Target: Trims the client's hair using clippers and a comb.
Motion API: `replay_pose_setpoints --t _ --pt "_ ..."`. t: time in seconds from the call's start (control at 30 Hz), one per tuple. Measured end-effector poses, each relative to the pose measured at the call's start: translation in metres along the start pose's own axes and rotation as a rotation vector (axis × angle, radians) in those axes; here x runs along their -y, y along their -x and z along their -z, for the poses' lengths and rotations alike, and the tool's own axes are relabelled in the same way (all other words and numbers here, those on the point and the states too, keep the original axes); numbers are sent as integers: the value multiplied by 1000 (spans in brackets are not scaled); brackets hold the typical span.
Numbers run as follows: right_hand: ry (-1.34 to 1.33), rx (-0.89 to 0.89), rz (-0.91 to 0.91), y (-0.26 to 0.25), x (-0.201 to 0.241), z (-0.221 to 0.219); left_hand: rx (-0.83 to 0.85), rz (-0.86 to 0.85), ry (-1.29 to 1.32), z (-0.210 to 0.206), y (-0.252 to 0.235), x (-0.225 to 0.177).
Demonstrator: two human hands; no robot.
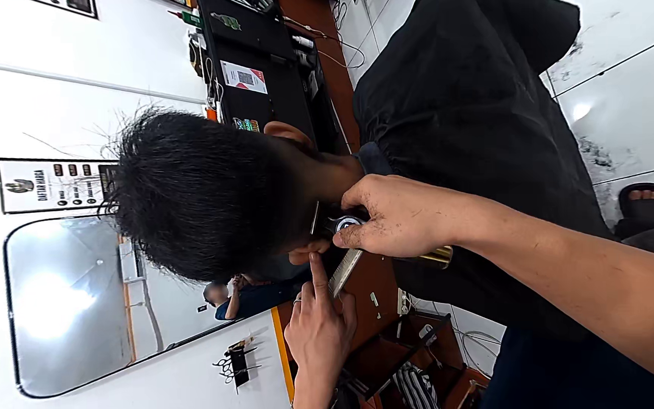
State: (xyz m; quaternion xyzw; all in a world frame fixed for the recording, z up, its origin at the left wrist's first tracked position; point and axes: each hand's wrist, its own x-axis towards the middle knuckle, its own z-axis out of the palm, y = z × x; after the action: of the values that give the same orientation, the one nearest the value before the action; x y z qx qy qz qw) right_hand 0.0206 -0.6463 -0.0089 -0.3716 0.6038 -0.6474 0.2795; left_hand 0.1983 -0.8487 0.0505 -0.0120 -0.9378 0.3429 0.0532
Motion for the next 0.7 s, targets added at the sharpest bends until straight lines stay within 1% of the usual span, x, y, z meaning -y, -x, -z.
replay_pose_setpoints --t 0.1,0.17,0.37,0.47,0.57,0.63,0.7 --pt "17 8 24 0 1 1 13 19 -5 1 0 -2" --pt "24 27 9 0 1 4 29 30 -1 2 1 -3" --pt "41 44 19 0 3 9 21 29 -15 5 1 -4" --pt "48 19 -12 1 4 8 38 40 -12 7 2 -5" --pt "63 35 9 -1 5 6 59 54 -9 8 2 -7" --pt "52 22 -13 0 4 7 60 56 -3 8 1 -7" --pt "29 -2 5 1 5 6 69 59 -3 9 1 -7"
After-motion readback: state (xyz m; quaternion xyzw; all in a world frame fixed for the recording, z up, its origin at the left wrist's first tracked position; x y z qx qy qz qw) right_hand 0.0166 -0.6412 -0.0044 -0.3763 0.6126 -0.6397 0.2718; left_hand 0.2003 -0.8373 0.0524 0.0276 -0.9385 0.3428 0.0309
